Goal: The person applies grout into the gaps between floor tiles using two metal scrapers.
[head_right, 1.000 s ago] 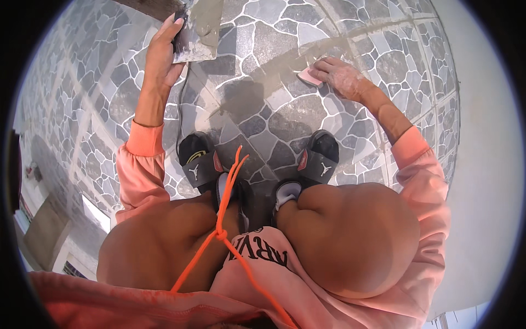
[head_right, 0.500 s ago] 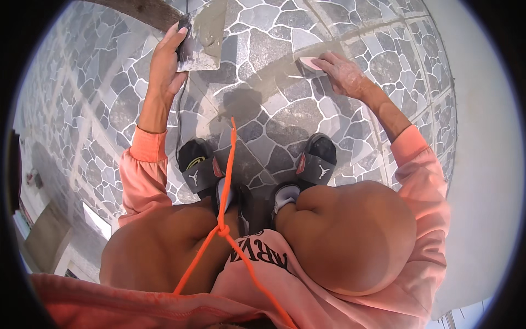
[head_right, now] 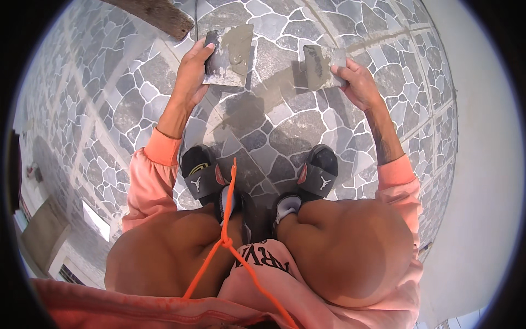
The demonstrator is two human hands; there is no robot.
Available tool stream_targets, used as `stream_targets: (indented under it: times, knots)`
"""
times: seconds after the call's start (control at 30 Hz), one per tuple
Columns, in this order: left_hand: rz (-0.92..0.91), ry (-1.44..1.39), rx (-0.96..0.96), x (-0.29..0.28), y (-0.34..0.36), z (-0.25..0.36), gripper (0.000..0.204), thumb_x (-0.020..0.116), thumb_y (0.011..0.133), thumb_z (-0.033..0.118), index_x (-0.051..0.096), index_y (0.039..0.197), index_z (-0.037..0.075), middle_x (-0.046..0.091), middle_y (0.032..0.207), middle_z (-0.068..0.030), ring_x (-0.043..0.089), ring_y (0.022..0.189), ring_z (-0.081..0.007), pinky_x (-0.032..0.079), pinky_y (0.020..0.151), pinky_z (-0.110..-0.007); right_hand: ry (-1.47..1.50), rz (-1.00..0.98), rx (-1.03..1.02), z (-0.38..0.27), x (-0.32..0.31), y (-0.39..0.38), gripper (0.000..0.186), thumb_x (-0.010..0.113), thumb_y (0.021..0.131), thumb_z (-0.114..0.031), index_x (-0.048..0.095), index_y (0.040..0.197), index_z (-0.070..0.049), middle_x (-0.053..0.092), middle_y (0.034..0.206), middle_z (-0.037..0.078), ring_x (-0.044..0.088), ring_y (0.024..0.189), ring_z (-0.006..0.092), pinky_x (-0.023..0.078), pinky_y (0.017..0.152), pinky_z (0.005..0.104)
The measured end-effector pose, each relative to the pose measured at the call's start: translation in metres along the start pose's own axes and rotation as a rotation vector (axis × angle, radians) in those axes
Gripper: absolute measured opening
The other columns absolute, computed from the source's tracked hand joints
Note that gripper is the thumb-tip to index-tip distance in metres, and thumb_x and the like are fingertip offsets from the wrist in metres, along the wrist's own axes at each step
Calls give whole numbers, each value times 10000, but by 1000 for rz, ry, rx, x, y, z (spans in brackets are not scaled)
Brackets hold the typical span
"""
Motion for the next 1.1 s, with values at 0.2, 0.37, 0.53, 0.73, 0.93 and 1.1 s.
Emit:
stream_targets:
  times: [0.2, 0.37, 0.53, 0.73, 0.93, 1.1]
  knots:
    - [-1, -4, -56, 9, 2, -11, 360, 441, 986, 105, 466, 1323, -20, 626, 1121, -77, 644, 955, -139, 550, 831, -312, -122, -36, -101, -19, 23, -13, 362, 629, 905, -111, 573, 1236, 23, 637, 1151, 73, 604, 996, 140, 481, 878, 310]
    - [-11, 75, -64, 10, -3, -2, 385, 453, 986, 117, 449, 1345, -24, 627, 1098, -67, 638, 922, -138, 542, 823, -303, -578, 83, -122, -21, 27, 0, 309, 650, 884, -127, 623, 1182, -52, 647, 1050, 54, 605, 950, 155, 486, 825, 308]
    - [74, 12, -14, 3, 2, 1, 369, 460, 989, 128, 464, 1325, -25, 625, 1080, -63, 628, 907, -133, 537, 805, -293, -1556, 191, -852, -28, 50, 35, 440, 612, 825, -65, 551, 1259, -27, 606, 1123, 157, 596, 1010, 313, 486, 852, 379]
    - [10, 0, -31, 11, -3, 6, 356, 448, 994, 124, 481, 1318, -21, 620, 1103, -69, 618, 948, -130, 531, 820, -283, -2079, 221, -844, 15, 46, 67, 355, 590, 798, -101, 594, 1149, -48, 555, 1058, 129, 551, 996, 281, 478, 838, 375]
    - [95, 63, 0, -29, 11, -11, 346, 448, 993, 123, 485, 1305, -22, 619, 1112, -68, 618, 952, -123, 529, 820, -282, -1853, 66, -838, -14, 61, 9, 350, 602, 756, -80, 610, 1098, -11, 552, 942, 135, 552, 916, 278, 469, 818, 373]
    - [162, 111, -63, -16, 12, -15, 395, 470, 988, 150, 454, 1341, -26, 612, 1145, -73, 615, 983, -133, 525, 845, -284, -414, 142, -47, -36, 24, -8, 169, 609, 851, -75, 659, 995, -3, 638, 878, 27, 546, 789, 127, 442, 759, 278]
Point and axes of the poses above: each hand's wrist, its own y-axis towards the middle knuckle, its own x-axis out of the palm, z = x × y, the point moved 6 cm from there along y, towards the middle knuckle
